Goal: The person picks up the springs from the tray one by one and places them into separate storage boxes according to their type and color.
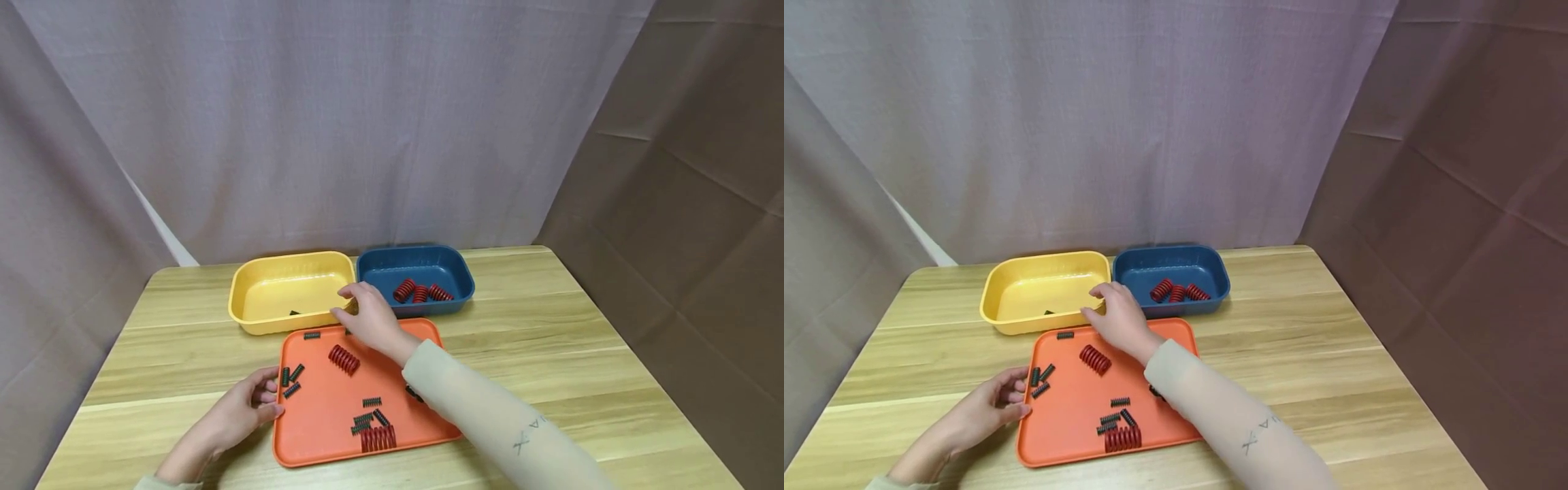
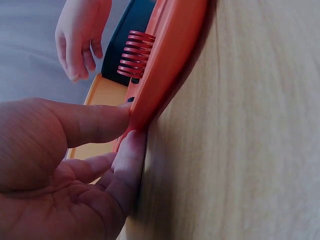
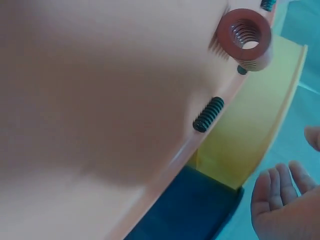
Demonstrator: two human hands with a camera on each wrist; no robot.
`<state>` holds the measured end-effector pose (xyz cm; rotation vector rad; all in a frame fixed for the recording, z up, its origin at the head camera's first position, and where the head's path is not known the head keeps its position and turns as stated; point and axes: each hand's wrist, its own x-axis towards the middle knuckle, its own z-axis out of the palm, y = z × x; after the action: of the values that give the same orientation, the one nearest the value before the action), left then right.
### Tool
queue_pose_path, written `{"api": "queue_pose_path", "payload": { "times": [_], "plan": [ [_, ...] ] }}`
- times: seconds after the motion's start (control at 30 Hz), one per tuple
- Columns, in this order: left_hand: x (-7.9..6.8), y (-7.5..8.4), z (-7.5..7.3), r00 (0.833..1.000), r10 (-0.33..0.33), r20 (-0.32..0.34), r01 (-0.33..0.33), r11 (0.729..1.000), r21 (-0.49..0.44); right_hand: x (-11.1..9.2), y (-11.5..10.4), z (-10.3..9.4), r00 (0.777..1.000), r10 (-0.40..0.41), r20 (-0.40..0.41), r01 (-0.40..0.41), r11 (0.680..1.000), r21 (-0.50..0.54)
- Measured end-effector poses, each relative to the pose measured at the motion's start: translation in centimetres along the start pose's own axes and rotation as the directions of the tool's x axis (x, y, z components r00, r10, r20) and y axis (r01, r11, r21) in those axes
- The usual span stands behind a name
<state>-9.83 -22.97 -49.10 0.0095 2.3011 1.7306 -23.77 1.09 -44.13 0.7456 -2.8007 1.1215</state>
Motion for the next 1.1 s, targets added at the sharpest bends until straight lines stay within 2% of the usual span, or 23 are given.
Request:
{"api": "queue_pose_path", "payload": {
  "times": [0.27, 0.53, 0.87, 1.1],
  "plan": [
    [0.0, -0.1, 0.1, 1.000, 0.005, 0.006, -0.005, 1.000, -0.010, -4.1, 0.8, -2.4, 0.990, -0.054, 0.130, 0.040, 0.993, 0.112],
    [0.0, -0.2, 0.0, 1.000, 0.002, 0.012, -0.002, 1.000, -0.017, -7.8, 2.4, -3.6, 0.954, -0.110, 0.278, 0.080, 0.990, 0.117],
    [0.0, -0.1, 0.0, 1.000, 0.012, 0.008, -0.012, 1.000, -0.008, -9.6, 4.1, -3.1, 0.927, -0.120, 0.357, 0.083, 0.990, 0.117],
    [0.0, -0.1, 0.0, 1.000, -0.005, 0.008, 0.005, 1.000, -0.005, -9.5, 4.9, -2.6, 0.885, -0.085, 0.457, 0.036, 0.993, 0.115]
  ]
}}
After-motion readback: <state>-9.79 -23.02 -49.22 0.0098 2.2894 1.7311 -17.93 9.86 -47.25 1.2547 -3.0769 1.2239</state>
